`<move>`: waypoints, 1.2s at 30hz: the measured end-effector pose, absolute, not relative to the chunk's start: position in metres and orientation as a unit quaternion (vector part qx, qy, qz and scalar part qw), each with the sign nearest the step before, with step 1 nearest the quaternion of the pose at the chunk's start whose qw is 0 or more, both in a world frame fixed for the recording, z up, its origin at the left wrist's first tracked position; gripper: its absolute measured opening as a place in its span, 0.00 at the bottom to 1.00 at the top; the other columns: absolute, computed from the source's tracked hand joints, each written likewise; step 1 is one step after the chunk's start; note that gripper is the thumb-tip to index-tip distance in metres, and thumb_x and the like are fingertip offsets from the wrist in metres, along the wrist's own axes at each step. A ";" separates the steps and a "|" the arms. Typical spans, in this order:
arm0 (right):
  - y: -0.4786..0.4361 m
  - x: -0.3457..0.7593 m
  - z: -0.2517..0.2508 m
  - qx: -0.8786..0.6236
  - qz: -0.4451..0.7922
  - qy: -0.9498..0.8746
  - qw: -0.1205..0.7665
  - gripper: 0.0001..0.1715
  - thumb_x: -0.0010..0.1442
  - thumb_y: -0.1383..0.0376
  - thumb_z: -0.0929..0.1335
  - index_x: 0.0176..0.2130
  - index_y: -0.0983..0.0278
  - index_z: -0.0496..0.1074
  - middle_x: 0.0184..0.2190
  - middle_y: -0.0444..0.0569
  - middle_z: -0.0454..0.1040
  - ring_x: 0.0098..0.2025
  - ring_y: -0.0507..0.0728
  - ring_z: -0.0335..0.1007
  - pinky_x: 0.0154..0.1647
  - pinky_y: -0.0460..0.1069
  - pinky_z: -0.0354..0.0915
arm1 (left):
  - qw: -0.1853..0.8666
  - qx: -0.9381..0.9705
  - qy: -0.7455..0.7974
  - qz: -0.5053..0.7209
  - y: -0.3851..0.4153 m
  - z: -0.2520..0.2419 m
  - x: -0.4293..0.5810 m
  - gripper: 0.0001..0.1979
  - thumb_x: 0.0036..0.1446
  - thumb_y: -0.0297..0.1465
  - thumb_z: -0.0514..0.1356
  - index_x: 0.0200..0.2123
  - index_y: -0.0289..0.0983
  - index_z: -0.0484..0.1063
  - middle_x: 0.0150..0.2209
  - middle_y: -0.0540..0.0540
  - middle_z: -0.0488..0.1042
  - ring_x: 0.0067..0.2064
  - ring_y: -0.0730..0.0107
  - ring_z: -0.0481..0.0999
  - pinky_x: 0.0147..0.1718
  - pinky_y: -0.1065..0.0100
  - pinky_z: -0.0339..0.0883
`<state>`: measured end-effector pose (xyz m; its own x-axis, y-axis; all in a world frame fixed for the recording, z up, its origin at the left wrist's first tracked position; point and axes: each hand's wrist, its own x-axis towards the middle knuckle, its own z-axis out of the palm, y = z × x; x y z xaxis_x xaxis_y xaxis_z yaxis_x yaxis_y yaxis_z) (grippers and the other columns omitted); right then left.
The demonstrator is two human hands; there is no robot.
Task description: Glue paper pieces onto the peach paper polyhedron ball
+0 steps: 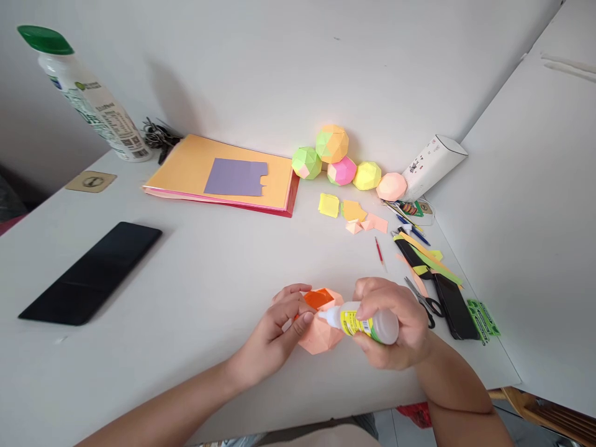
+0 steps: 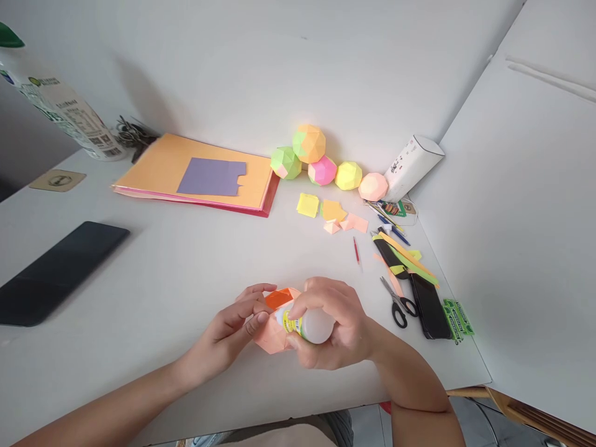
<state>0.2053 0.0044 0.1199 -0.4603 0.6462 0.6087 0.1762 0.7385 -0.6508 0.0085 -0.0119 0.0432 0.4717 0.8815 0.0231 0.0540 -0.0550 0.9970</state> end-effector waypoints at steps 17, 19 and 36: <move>0.003 0.206 0.119 -0.249 0.283 -0.803 0.462 0.18 0.45 0.75 0.65 0.37 0.59 0.66 0.21 0.39 0.60 0.19 0.50 0.51 0.19 0.46 0.54 | 0.572 0.638 0.363 0.366 -0.012 0.039 0.008 0.23 0.66 0.47 0.48 0.28 0.40 0.70 0.34 0.43 0.75 0.59 0.56 0.63 0.58 0.54 0.59; 0.003 0.206 0.119 -0.249 0.284 -0.802 0.463 0.17 0.45 0.75 0.65 0.37 0.59 0.66 0.21 0.39 0.60 0.19 0.50 0.51 0.19 0.46 0.54 | 0.573 0.637 0.365 0.365 -0.012 0.037 0.008 0.23 0.66 0.48 0.48 0.29 0.40 0.71 0.35 0.43 0.75 0.59 0.56 0.62 0.58 0.54 0.59; 0.000 0.208 0.120 -0.256 0.325 -0.790 0.452 0.17 0.45 0.76 0.65 0.36 0.60 0.67 0.23 0.39 0.63 0.21 0.49 0.52 0.23 0.47 0.57 | 0.583 0.636 0.355 0.359 -0.012 0.034 0.007 0.22 0.66 0.48 0.48 0.29 0.40 0.69 0.34 0.44 0.73 0.59 0.56 0.61 0.58 0.52 0.57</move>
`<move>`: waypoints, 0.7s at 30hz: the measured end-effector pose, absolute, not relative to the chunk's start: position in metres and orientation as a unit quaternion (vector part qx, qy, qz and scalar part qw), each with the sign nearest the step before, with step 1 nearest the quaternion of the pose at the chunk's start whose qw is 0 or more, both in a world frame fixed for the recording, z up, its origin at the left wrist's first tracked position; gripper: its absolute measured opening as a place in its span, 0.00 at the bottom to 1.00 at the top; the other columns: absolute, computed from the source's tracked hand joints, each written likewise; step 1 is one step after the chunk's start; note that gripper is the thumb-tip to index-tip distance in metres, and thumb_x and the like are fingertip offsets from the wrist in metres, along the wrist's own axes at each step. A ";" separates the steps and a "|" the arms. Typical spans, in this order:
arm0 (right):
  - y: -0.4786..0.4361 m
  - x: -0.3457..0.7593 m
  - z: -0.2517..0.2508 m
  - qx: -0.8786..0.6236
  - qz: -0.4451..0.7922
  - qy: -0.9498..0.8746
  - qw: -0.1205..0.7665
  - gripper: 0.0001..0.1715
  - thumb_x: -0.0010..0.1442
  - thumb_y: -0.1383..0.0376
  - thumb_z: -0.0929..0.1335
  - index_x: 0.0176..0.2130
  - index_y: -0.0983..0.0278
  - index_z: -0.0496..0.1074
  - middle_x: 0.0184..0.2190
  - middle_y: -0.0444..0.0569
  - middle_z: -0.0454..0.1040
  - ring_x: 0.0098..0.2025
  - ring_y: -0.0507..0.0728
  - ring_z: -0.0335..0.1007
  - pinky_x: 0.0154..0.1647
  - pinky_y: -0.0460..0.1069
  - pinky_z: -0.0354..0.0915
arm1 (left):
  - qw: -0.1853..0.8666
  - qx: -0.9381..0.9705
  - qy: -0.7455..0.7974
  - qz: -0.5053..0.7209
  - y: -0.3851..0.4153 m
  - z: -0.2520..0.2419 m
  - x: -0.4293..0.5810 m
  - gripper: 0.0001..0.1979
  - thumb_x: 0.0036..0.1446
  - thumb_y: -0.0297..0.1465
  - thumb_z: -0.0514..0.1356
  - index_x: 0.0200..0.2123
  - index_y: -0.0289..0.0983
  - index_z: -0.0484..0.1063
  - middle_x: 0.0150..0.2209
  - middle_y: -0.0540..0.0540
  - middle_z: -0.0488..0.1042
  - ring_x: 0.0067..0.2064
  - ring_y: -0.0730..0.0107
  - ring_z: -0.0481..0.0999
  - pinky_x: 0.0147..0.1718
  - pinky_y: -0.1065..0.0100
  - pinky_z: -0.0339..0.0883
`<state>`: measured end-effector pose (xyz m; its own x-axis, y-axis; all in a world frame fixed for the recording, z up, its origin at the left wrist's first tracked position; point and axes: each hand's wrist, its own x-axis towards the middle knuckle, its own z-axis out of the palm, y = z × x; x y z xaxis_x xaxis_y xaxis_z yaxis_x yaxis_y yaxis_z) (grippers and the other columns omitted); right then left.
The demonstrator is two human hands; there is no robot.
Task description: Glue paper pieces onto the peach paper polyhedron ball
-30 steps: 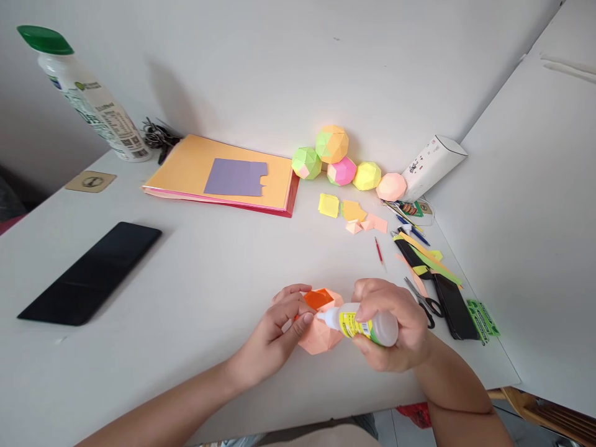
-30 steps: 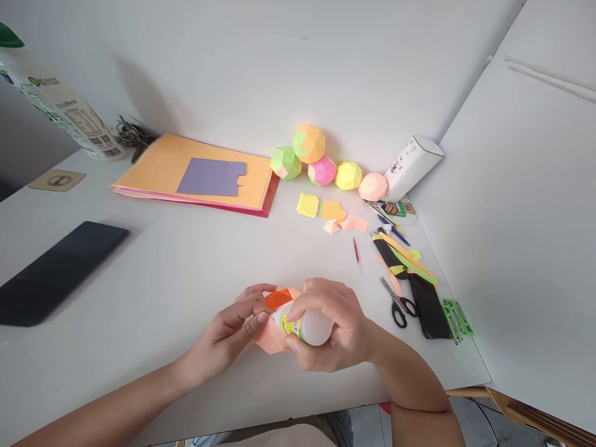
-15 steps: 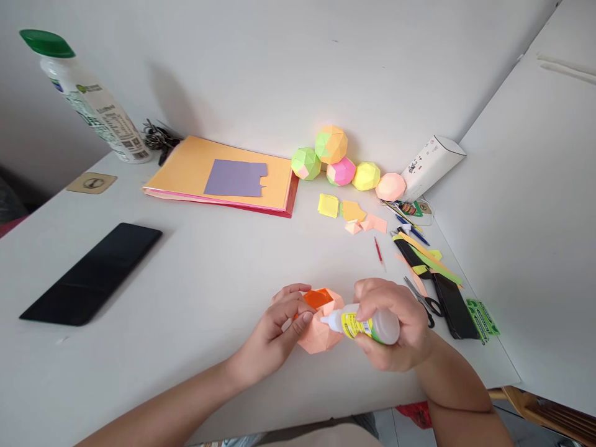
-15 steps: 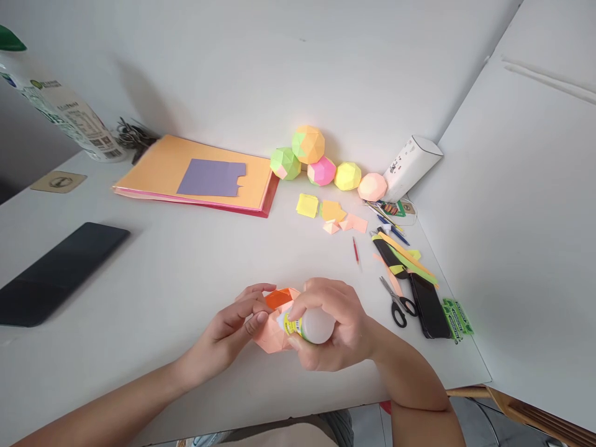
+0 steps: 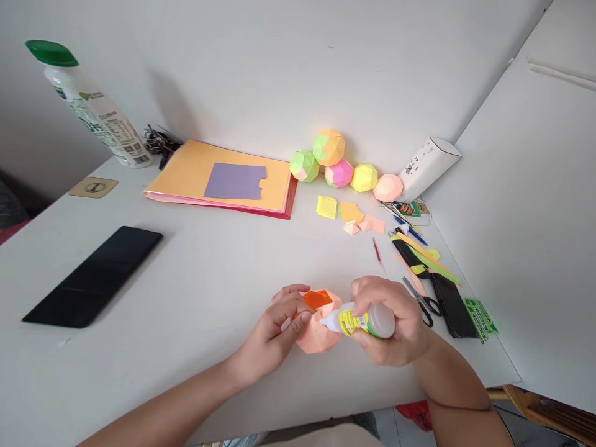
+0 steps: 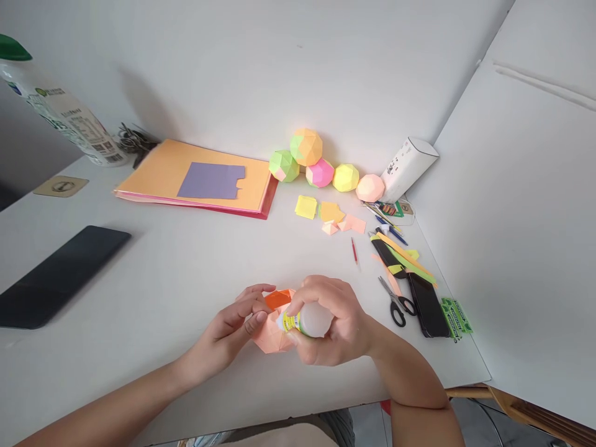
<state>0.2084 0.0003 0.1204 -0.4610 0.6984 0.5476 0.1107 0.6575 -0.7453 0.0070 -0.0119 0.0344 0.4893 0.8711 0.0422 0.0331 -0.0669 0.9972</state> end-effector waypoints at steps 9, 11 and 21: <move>0.021 0.261 0.108 -0.433 0.478 -0.553 0.527 0.13 0.59 0.54 0.68 0.40 0.59 0.66 0.30 0.44 0.69 0.23 0.52 0.67 0.23 0.50 0.64 | 0.592 0.641 0.318 0.372 -0.009 0.038 0.004 0.20 0.66 0.45 0.50 0.28 0.40 0.69 0.30 0.46 0.70 0.58 0.55 0.62 0.59 0.51 0.54; 0.024 0.273 0.094 -0.483 0.491 -0.523 0.502 0.19 0.56 0.50 0.69 0.38 0.59 0.63 0.29 0.45 0.71 0.25 0.55 0.70 0.22 0.49 0.64 | 0.600 0.643 0.297 0.372 -0.007 0.037 0.003 0.18 0.67 0.43 0.51 0.29 0.40 0.70 0.33 0.45 0.72 0.59 0.55 0.62 0.60 0.51 0.54; 0.015 0.274 0.027 -0.663 0.203 -0.634 0.343 0.16 0.50 0.60 0.70 0.24 0.60 0.58 0.23 0.42 0.63 0.26 0.53 0.60 0.27 0.48 0.59 | 0.611 0.664 0.220 0.370 -0.006 0.027 0.001 0.15 0.67 0.39 0.54 0.30 0.40 0.73 0.33 0.45 0.75 0.56 0.57 0.65 0.57 0.54 0.59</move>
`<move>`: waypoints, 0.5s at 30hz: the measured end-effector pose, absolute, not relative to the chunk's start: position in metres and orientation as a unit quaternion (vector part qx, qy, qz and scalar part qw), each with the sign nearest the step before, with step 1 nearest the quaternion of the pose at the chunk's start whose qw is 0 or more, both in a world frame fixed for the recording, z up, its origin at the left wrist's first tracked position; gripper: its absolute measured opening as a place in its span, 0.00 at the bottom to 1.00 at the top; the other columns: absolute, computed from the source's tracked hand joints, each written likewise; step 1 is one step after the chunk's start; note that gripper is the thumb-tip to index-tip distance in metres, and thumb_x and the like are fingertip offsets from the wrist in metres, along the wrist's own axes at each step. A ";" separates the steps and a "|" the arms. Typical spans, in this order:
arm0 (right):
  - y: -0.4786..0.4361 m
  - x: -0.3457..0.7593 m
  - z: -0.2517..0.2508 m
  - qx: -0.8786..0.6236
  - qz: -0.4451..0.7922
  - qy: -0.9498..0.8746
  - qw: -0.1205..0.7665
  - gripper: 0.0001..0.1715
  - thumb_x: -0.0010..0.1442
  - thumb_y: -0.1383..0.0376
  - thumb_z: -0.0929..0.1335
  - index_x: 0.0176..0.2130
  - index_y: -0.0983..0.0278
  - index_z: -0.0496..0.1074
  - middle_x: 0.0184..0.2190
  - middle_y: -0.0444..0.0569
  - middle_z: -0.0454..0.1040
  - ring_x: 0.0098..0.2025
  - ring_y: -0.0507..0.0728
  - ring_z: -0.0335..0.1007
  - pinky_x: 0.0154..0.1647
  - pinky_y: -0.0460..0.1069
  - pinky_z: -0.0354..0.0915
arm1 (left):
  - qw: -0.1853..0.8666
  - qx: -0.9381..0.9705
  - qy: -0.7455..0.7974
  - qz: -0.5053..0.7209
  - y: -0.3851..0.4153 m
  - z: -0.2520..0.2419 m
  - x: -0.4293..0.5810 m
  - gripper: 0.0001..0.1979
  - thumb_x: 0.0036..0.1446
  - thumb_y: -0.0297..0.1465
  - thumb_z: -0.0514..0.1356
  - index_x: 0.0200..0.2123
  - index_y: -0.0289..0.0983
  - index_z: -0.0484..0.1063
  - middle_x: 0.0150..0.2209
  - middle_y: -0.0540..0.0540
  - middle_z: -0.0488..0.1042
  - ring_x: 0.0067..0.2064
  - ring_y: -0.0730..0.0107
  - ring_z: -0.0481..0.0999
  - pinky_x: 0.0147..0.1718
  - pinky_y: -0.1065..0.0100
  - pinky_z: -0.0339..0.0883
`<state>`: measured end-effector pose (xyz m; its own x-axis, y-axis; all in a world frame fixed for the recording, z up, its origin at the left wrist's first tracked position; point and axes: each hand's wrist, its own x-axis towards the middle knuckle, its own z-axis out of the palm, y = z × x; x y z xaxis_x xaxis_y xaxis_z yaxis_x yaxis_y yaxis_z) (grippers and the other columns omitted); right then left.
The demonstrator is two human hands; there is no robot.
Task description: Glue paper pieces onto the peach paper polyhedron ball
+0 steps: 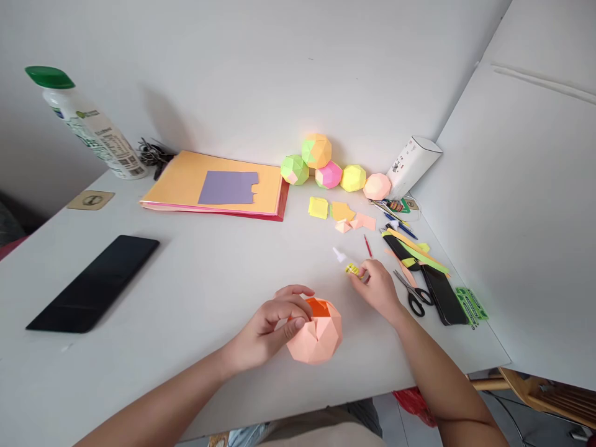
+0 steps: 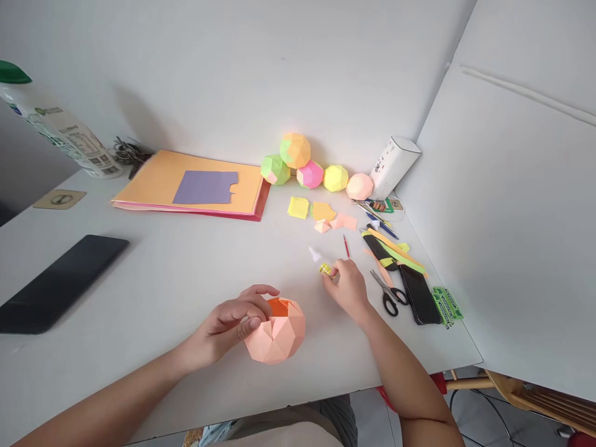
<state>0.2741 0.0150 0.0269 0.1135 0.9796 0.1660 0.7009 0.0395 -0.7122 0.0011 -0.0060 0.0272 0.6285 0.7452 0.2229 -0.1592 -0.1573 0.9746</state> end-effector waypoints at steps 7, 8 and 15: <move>-0.001 0.253 0.068 -0.578 0.116 -0.729 0.348 0.11 0.58 0.62 0.68 0.25 0.61 0.66 0.44 0.56 0.72 0.50 0.64 0.66 0.50 0.60 0.65 | 0.577 0.709 0.202 0.351 -0.006 0.037 0.001 0.18 0.67 0.39 0.52 0.27 0.38 0.70 0.29 0.45 0.74 0.51 0.58 0.70 0.56 0.52 0.60; -0.005 0.248 0.077 -0.517 0.143 -0.768 0.350 0.08 0.60 0.63 0.67 0.29 0.61 0.69 0.47 0.56 0.72 0.51 0.62 0.66 0.53 0.61 0.64 | 0.568 0.719 0.197 0.349 -0.006 0.039 0.001 0.18 0.67 0.39 0.51 0.27 0.39 0.71 0.29 0.45 0.74 0.50 0.58 0.71 0.56 0.52 0.60; -0.017 0.221 0.101 -0.356 0.399 -0.836 0.127 0.12 0.67 0.63 0.64 0.37 0.63 0.76 0.60 0.55 0.64 0.69 0.61 0.46 0.65 0.59 0.56 | 0.517 0.771 0.172 0.330 -0.006 0.051 0.000 0.18 0.68 0.37 0.50 0.28 0.39 0.72 0.29 0.45 0.75 0.42 0.62 0.71 0.57 0.51 0.56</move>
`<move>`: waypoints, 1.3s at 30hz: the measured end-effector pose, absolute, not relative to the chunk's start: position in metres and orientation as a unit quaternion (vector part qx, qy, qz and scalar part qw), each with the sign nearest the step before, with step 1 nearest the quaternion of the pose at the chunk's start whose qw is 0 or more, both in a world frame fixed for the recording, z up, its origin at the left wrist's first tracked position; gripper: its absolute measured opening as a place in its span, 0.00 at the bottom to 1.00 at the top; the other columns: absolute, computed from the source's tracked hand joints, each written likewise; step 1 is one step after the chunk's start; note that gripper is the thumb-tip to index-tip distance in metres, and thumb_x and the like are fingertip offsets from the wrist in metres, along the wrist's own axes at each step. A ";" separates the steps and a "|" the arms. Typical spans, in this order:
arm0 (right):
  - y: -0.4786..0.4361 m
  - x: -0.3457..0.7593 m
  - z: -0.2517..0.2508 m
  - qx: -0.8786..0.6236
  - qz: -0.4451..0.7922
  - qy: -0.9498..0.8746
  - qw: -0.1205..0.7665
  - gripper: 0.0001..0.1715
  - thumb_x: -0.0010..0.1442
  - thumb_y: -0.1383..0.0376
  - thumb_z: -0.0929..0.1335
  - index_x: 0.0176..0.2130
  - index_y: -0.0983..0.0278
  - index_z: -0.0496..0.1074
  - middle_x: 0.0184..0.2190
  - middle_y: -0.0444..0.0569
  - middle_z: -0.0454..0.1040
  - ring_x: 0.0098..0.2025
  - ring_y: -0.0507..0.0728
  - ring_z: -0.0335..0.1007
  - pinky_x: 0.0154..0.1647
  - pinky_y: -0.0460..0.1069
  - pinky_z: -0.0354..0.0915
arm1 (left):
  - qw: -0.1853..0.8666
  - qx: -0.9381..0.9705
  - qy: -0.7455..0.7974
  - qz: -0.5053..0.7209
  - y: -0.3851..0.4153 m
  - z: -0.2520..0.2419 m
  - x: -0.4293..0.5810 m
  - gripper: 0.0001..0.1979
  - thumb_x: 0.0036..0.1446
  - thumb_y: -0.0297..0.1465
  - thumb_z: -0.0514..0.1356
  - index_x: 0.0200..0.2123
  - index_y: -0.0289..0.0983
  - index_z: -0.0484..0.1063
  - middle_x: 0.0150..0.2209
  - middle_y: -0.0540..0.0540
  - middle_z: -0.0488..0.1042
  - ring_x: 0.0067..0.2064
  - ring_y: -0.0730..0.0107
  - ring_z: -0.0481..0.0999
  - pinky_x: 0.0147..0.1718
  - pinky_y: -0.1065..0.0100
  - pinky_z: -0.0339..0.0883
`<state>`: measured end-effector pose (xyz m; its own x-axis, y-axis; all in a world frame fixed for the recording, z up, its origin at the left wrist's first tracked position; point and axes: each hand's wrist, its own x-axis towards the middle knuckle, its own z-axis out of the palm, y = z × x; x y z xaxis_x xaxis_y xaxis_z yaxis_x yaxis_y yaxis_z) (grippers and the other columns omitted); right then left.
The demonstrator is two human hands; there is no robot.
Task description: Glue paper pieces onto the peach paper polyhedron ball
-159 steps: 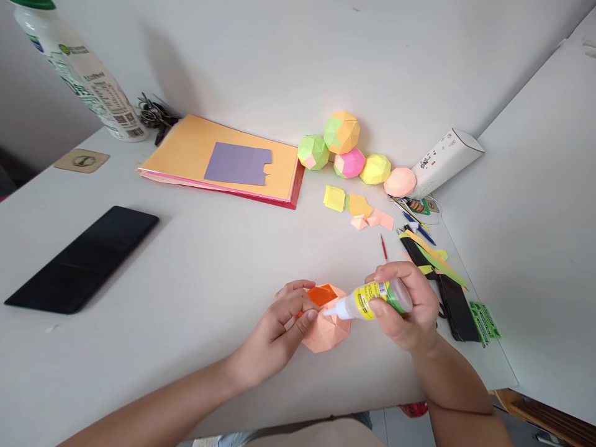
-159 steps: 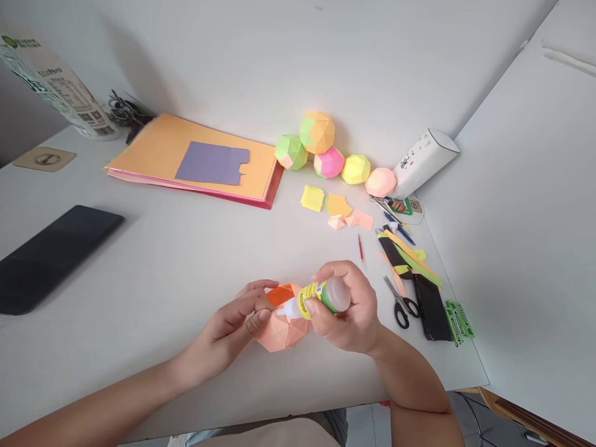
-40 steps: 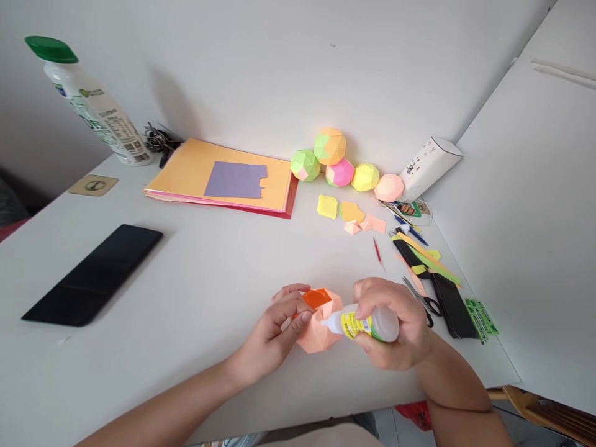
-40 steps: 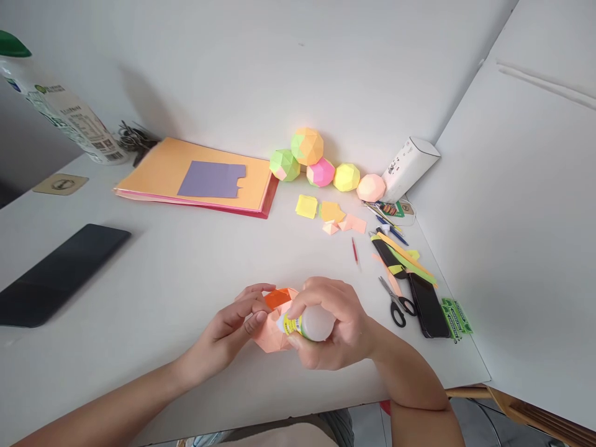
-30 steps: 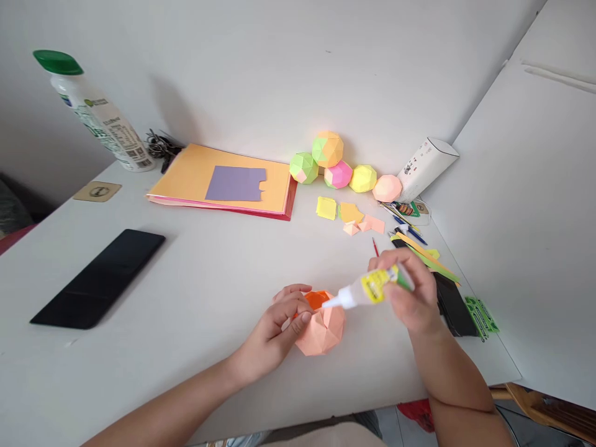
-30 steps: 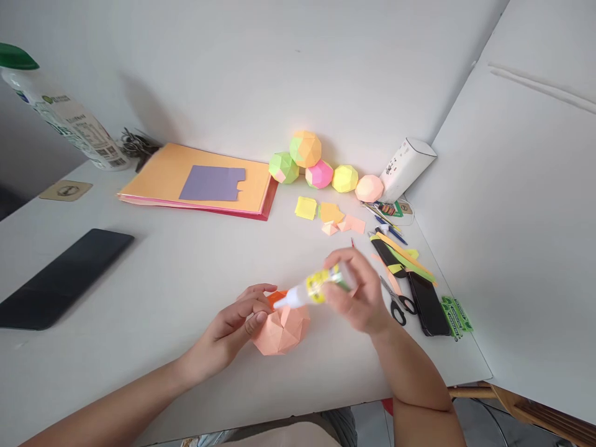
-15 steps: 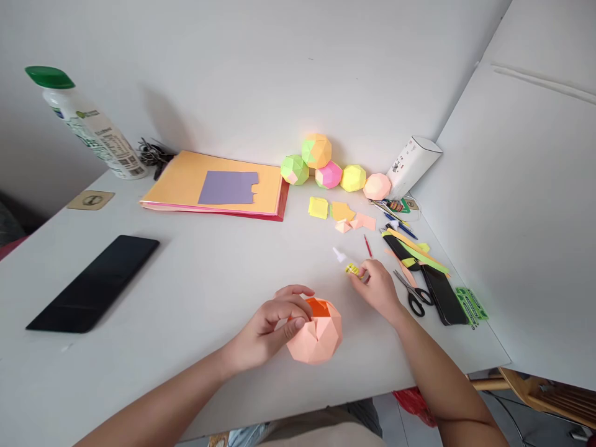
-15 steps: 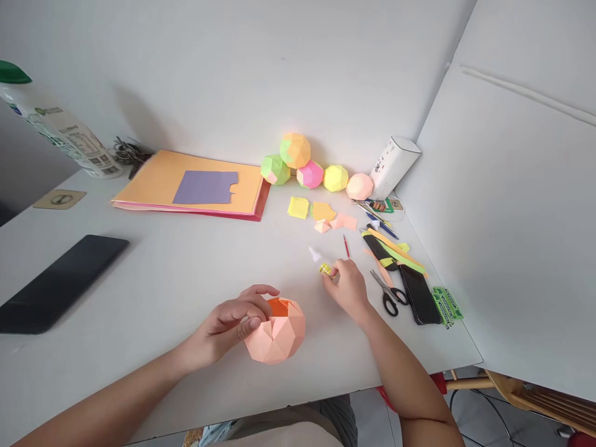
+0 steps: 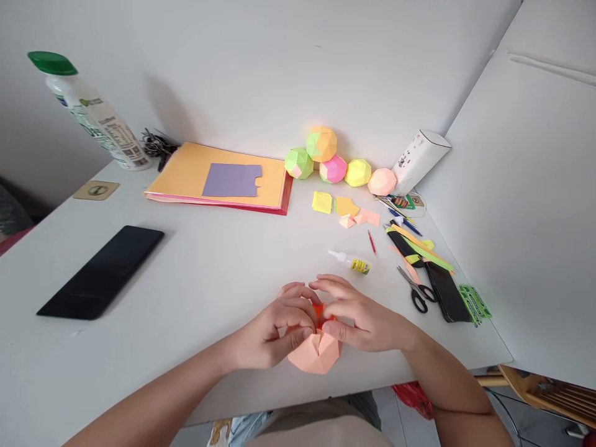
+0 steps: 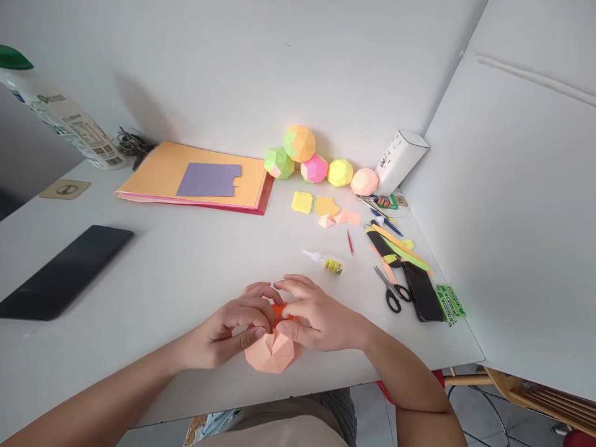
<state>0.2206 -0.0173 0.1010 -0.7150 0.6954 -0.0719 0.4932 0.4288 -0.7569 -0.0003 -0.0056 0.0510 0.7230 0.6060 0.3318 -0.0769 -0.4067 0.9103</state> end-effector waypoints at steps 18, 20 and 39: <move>-0.025 0.230 0.097 -0.385 0.494 -0.771 0.113 0.08 0.62 0.60 0.69 0.38 0.62 0.74 0.67 0.53 0.50 0.71 0.62 0.41 0.66 0.60 0.54 | 0.506 0.781 0.178 0.320 -0.015 0.051 0.001 0.13 0.65 0.27 0.51 0.30 0.39 0.72 0.31 0.44 0.74 0.49 0.59 0.67 0.57 0.51 0.56; -0.030 0.229 0.100 -0.397 0.468 -0.780 0.122 0.05 0.62 0.62 0.69 0.38 0.61 0.74 0.66 0.53 0.53 0.70 0.62 0.43 0.65 0.60 0.56 | 0.512 0.775 0.169 0.330 -0.016 0.052 0.002 0.13 0.65 0.26 0.51 0.31 0.39 0.72 0.32 0.44 0.74 0.48 0.60 0.68 0.56 0.52 0.59; -0.040 0.223 0.105 -0.366 0.344 -0.832 0.236 0.06 0.64 0.70 0.68 0.36 0.61 0.75 0.31 0.48 0.70 0.40 0.55 0.65 0.39 0.52 0.68 | 0.551 0.733 0.176 0.358 -0.022 0.048 0.006 0.14 0.65 0.27 0.50 0.30 0.36 0.72 0.36 0.39 0.73 0.44 0.61 0.72 0.42 0.60 0.71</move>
